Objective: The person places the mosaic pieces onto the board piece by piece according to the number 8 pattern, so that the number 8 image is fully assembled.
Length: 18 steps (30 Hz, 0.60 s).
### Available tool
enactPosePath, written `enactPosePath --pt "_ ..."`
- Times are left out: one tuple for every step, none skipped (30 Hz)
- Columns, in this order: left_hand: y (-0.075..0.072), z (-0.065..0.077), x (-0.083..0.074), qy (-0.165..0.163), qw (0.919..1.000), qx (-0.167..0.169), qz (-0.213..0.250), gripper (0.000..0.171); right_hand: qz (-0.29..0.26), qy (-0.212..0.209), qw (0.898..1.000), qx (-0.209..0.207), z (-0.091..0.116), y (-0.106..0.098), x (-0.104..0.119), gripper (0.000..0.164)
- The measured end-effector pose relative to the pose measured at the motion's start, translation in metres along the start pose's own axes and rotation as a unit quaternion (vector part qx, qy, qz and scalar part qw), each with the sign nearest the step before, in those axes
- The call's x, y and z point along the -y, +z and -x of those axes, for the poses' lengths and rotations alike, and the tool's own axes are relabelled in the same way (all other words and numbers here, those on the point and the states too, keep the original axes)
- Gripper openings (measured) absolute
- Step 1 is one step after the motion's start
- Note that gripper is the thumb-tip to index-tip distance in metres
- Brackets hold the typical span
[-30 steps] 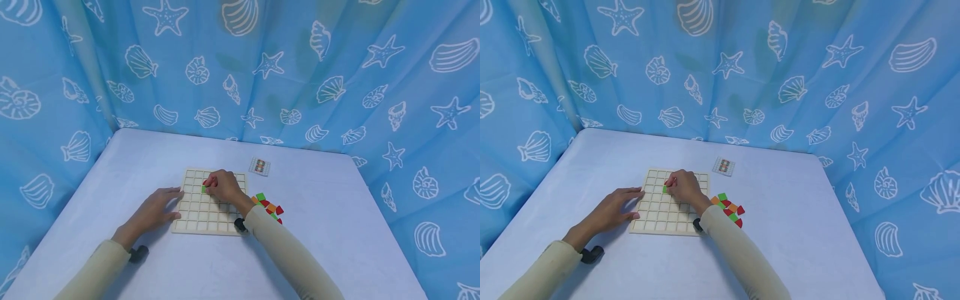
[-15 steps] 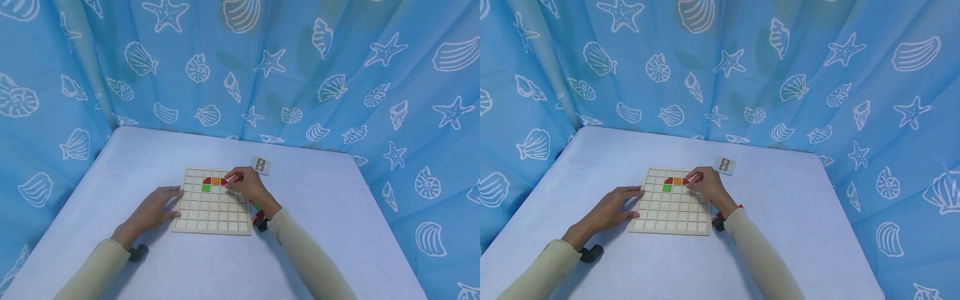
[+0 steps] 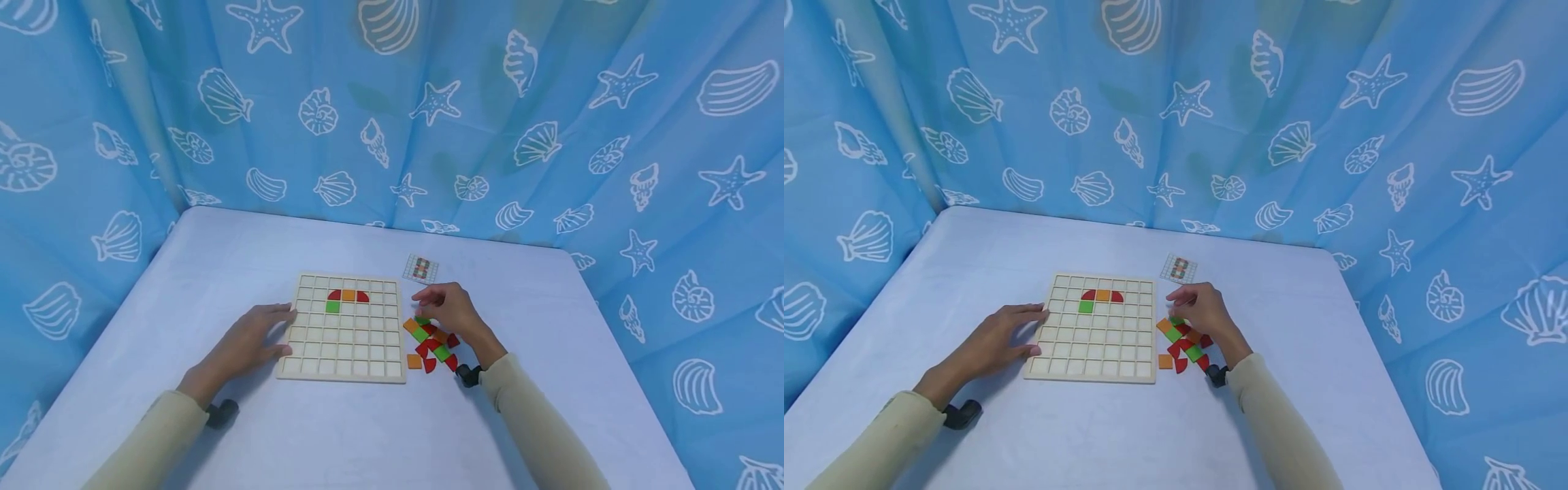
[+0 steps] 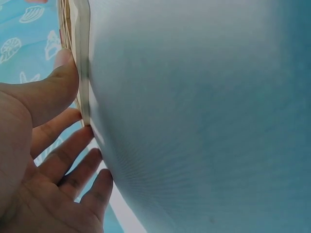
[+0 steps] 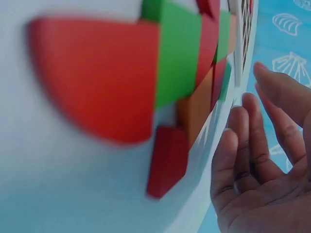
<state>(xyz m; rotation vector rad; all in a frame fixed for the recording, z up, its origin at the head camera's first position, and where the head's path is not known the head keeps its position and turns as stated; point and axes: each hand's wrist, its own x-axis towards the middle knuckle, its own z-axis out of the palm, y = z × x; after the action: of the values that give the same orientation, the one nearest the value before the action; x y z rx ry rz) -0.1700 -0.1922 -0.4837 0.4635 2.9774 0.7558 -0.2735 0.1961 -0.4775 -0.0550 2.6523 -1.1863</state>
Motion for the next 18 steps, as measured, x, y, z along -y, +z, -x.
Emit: enactPosePath --pt "0.0 0.0 -0.0001 0.001 1.0 0.0 -0.001 0.07 0.005 0.007 1.0 0.002 0.0005 -0.0014 -0.0021 0.023" --pt "-0.0001 0.0 -0.0002 0.001 1.0 -0.001 -0.002 0.07 0.011 0.014 1.0 0.003 0.001 -0.0026 -0.0038 0.024" --pt "0.0001 -0.0002 0.0 0.003 1.0 -0.002 -0.002 0.07 0.019 0.019 1.0 0.004 0.0014 -0.0036 -0.0053 0.025" --pt "0.0005 -0.0001 0.0005 0.003 1.0 -0.003 -0.002 0.07 0.029 0.025 0.999 0.006 0.0018 -0.004 -0.0065 0.026" --pt "0.001 0.0001 0.0011 0.004 1.0 -0.004 -0.001 0.07 0.036 0.03 0.999 0.008 0.0022 -0.0042 -0.0077 0.026" --pt "0.0015 0.0002 0.0018 0.005 1.0 -0.005 0.0 0.07 0.042 0.035 0.998 0.009 0.0024 -0.0042 -0.0086 0.025" --pt "0.0021 0.0003 0.0026 0.006 1.0 -0.007 0.001 0.07 0.048 0.037 0.998 0.011 0.0027 -0.0042 -0.0093 0.024" --pt "0.0026 0.0003 0.0034 0.006 0.9999 -0.008 0.002 0.07 0.052 0.038 0.998 0.013 0.0029 -0.004 -0.0099 0.022" --pt "0.0031 0.0004 0.0041 0.007 0.9999 -0.009 0.002 0.07 0.055 0.038 0.998 0.014 0.0032 -0.0039 -0.0101 0.02" --pt "0.0035 0.0004 0.0046 0.008 0.9999 -0.01 0.003 0.07 0.057 0.038 0.998 0.016 0.0034 -0.0035 -0.0103 0.018" --pt "0.0038 0.0004 0.0049 0.007 0.9999 -0.011 0.004 0.07 0.057 0.034 0.998 0.018 0.0038 -0.0034 -0.0101 0.017" --pt "0.0041 0.0002 0.0052 0.007 0.9999 -0.011 0.004 0.07 0.057 0.03 0.998 0.02 0.0042 -0.0033 -0.0099 0.015" --pt "0.0043 0.0001 0.0052 0.006 0.9999 -0.011 0.004 0.07 0.056 0.026 0.998 0.021 0.0044 -0.0031 -0.0097 0.015" --pt "0.0044 0.0001 0.0051 0.004 0.9999 -0.01 0.003 0.07 0.057 0.02 0.998 0.019 0.0046 -0.0029 -0.0097 0.015" --pt "0.0044 0.0 0.0049 0.004 0.9999 -0.011 0.003 0.07 0.056 0.016 0.998 0.017 0.0049 -0.0027 -0.0095 0.015" --pt "0.0044 -0.0001 0.0046 0.003 0.9999 -0.011 0.003 0.07 0.055 0.013 0.998 0.014 0.005 -0.0026 -0.0092 0.016" --pt "0.0043 -0.0002 0.0041 0.002 0.9999 -0.011 0.003 0.07 0.052 0.01 0.999 0.01 0.0051 -0.0026 -0.0093 0.016" --pt "0.0044 -0.0004 0.0038 0.002 0.9999 -0.011 0.003 0.07 0.047 0.005 0.999 0.005 0.005 -0.0025 -0.0098 0.016"
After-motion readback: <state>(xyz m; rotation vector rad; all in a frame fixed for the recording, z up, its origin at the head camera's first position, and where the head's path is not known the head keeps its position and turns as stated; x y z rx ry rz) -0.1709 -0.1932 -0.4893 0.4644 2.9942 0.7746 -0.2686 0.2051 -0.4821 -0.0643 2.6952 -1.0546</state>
